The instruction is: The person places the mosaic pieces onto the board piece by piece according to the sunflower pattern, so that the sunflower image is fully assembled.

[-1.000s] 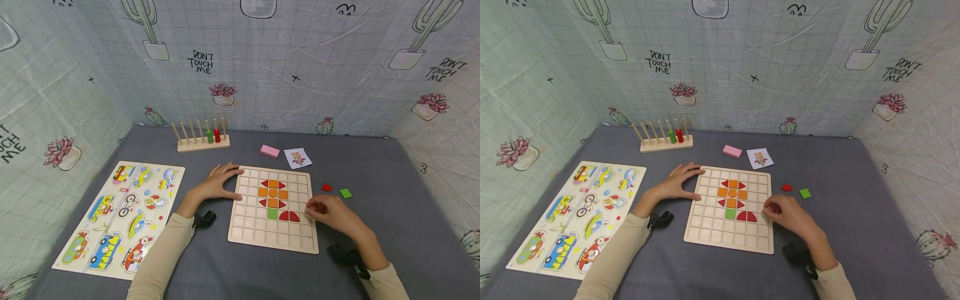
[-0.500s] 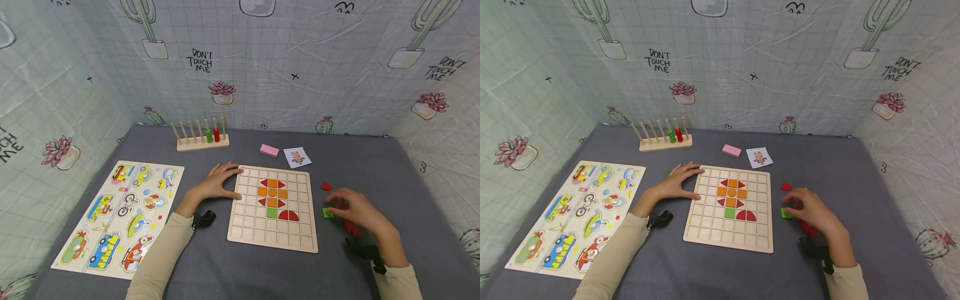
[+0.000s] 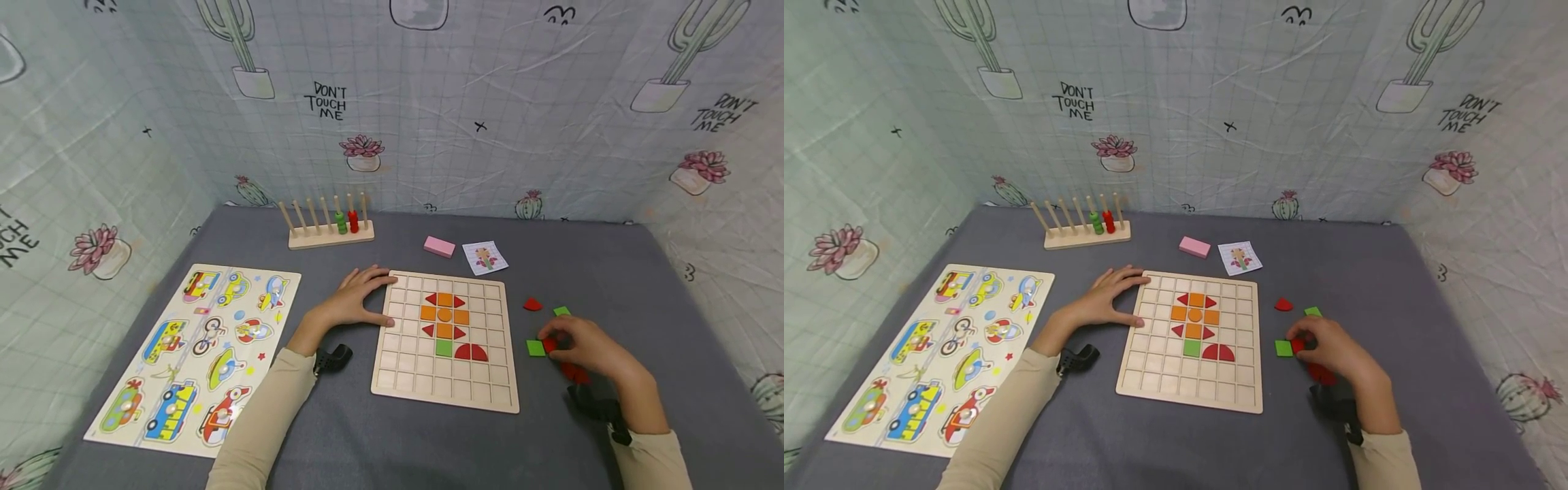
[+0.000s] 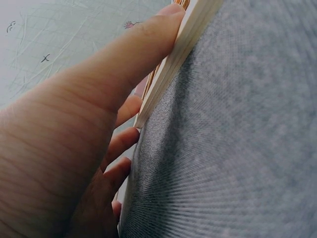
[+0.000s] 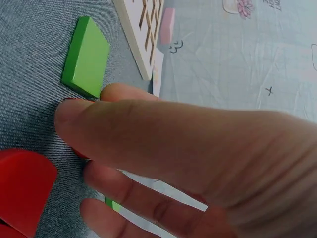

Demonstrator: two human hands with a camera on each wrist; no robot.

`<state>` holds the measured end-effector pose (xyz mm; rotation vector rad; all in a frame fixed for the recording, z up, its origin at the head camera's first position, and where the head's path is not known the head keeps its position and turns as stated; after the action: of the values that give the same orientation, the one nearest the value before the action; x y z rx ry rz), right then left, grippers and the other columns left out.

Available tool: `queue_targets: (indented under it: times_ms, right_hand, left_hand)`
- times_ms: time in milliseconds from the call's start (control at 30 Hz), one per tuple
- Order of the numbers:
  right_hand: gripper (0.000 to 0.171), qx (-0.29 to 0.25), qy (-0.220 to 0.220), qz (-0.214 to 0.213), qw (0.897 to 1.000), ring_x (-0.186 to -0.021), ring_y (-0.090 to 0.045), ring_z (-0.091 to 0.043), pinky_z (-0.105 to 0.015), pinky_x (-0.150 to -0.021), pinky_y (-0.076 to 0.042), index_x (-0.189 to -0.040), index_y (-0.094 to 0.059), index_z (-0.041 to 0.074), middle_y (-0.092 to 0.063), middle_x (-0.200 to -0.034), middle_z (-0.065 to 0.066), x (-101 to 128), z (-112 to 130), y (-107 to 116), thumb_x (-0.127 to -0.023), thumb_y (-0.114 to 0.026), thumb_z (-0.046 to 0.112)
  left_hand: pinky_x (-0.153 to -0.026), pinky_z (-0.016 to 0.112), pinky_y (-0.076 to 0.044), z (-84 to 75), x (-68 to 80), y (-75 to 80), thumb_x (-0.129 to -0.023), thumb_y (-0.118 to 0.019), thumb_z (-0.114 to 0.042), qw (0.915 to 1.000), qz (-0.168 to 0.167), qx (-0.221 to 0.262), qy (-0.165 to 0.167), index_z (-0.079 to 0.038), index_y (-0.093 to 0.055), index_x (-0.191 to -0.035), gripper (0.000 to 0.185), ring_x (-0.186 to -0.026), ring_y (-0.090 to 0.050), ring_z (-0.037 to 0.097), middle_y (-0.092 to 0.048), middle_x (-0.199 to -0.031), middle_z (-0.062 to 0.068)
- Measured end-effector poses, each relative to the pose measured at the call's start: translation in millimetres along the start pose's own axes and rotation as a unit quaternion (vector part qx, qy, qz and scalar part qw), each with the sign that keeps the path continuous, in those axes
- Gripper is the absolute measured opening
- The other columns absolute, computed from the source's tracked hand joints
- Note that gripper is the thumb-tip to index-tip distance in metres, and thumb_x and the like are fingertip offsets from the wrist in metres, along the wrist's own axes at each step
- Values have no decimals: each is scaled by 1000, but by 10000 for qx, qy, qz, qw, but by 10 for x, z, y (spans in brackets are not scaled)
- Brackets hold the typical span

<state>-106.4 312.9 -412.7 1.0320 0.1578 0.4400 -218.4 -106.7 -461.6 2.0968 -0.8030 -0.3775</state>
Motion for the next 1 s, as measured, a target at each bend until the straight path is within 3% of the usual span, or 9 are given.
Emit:
queue_targets:
  times_ms: [533,1000]
  right_hand:
    - [20,38,-408,-384,9984,-68,-50,-8,-28,-58,-45,-96,-70,0,-64,-90,-6,3,-57,-27,-78,-78,0]
    - [17,114,-219,-638,9977,-66,-52,-5,-27,-57,-46,-96,-71,1,-65,-91,-7,-5,-71,-48,-80,-77,2]
  left_hand:
    - [-121,51,3,1,-12,-4,-78,-81,-41,10000,27,46,38,-17,-40,-150,86,-150,-13,29,-27,-159,9]
    - [-121,52,2,17,-16,-14,-78,-81,-43,10000,35,-9,16,-17,-41,-150,86,-149,-14,30,-28,-158,9]
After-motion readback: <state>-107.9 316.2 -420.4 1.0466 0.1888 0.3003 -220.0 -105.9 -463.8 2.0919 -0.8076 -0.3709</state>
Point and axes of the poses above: each hand's wrist, its own x-axis away from the middle knuckle, its own y-axis out of the back of the hand, z = x × y, the point moved 1 cm from there along -x, towards the middle knuckle
